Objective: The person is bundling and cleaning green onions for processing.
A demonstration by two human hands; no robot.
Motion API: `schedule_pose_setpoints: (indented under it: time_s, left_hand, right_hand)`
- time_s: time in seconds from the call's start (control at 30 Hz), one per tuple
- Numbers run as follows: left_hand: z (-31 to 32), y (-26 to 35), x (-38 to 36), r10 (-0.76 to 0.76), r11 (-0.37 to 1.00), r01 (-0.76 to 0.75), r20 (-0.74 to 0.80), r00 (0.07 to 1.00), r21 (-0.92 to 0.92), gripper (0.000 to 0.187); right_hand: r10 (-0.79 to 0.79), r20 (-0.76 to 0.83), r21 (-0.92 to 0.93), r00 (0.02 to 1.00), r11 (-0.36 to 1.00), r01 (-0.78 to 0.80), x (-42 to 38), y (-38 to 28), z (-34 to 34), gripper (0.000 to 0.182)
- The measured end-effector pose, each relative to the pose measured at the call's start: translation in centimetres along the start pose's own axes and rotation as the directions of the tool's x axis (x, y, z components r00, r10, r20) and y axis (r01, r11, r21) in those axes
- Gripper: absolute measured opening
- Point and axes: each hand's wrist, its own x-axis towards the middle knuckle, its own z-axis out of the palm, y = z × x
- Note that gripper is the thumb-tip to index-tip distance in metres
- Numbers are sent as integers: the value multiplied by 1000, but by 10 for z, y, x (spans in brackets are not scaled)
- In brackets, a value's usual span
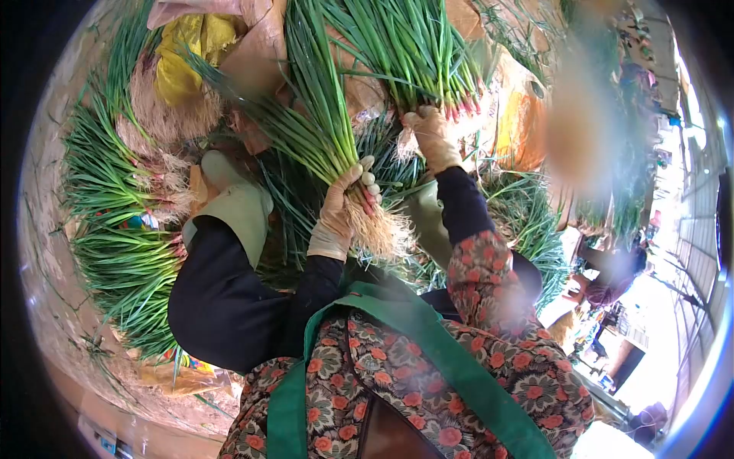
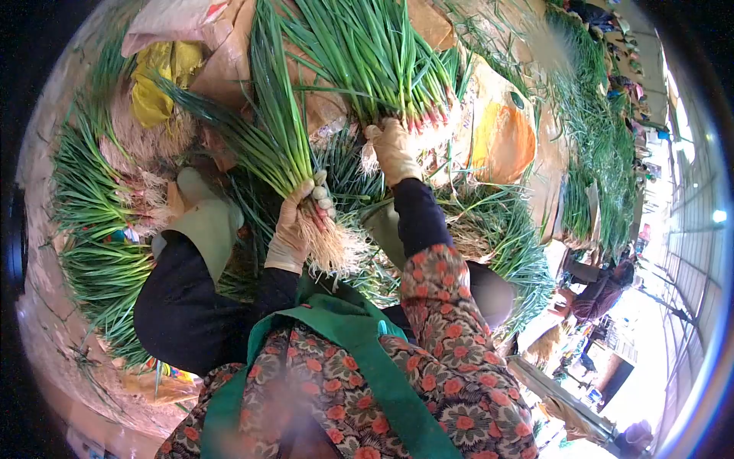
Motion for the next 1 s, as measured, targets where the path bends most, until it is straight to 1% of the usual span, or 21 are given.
schedule_pose_setpoints:
  time_s: [0.07, 0.1, 0.17, 0.2, 0.23, 0.3, 0.33, 0.43, 0.47, 0.5, 0.53, 0.57, 0.6, 0.7, 0.73, 0.83, 0.87, 0.9, 0.93, 0.97, 1.0]
  left_hand:
    - [-7, 1, 5, 33, 993, -29, -36, 999, 118, 27]
    - [5, 0, 6, 85, 984, -63, -126, 988, 169, 26]
    - [21, -5, 2, 199, 957, -116, -311, 929, 267, 24]
    - [9, 2, 3, 94, 949, -28, -197, 976, 314, 21]
    - [3, 2, 4, 99, 937, -19, -214, 972, 348, 21]
    - [-7, 1, 7, 101, 910, 9, -243, 965, 414, 21]
    - [-10, -5, 12, 154, 913, -29, -279, 948, 406, 19]
    - [-12, -3, 12, 147, 894, -54, -178, 973, 445, 16]
    - [-10, -3, 12, 169, 898, -71, -191, 967, 435, 15]
    - [-9, -5, 12, 188, 901, -85, -206, 960, 426, 15]
    - [-9, -6, 11, 204, 904, -97, -222, 953, 416, 14]
    - [-8, -7, 10, 193, 908, -82, -235, 953, 411, 14]
    - [-8, -8, 9, 181, 911, -67, -249, 952, 406, 13]
    - [-7, -8, 8, 142, 928, -29, -281, 949, 373, 13]
    - [-8, -7, 7, 130, 934, -19, -290, 948, 357, 13]
    - [4, -3, 2, 105, 947, 8, -332, 937, 321, 15]
    - [2, -5, 4, 159, 936, -33, -337, 928, 349, 16]
    - [-1, -8, 8, 208, 923, -70, -341, 917, 377, 16]
    - [-3, -11, 11, 258, 908, -106, -340, 905, 406, 17]
    - [-5, -11, 12, 198, 914, -61, -311, 929, 402, 18]
    - [-7, -8, 10, 141, 916, -17, -282, 949, 402, 19]
  right_hand:
    - [61, 207, -299, 976, 954, 4, 4, -18, -9, 33]
    - [110, 304, -438, 946, 898, 36, 6, -30, -14, 33]
    - [-4, 383, -310, 924, 941, 132, -15, -60, -38, 27]
    - [-93, 359, -146, 929, 977, 154, -36, -65, -44, 25]
    - [-172, 319, 20, 932, 984, 175, -55, -66, -49, 23]
    - [-284, 469, 151, 836, 959, 241, -85, -61, -42, 21]
    - [-324, 645, -34, 692, 893, 449, -94, -50, -36, 24]
    - [-380, 550, 217, 744, 925, 312, -96, -43, -35, 29]
    - [-311, 603, 279, 735, 945, 171, -87, -47, -32, 33]
    - [-197, 641, 432, 742, 892, -136, -82, -51, -29, 35]
    - [-93, 696, 534, 712, 730, -427, -78, -57, -23, 37]
    - [-10, 761, 574, 648, 477, -666, -75, -74, -23, 39]
    - [-75, 732, 673, 677, 240, -700, -73, -95, -24, 36]
    - [6, 658, 631, 753, 541, -555, -53, -92, 16, 31]
    - [-6, 639, 695, 769, 432, -574, -50, -88, 23, 31]
    - [-7, 492, 694, 871, 606, -387, -58, -69, 44, 32]
    - [-83, 432, 565, 898, 801, -198, -67, -61, 44, 34]
    - [-119, 392, 481, 912, 872, -94, -70, -53, 46, 33]
    - [-161, 355, 384, 921, 923, 14, -72, -46, 47, 33]
    - [-215, 322, 280, 922, 952, 125, -71, -40, 46, 33]
    - [-289, 279, 93, 916, 957, 274, -69, -51, 27, 34]
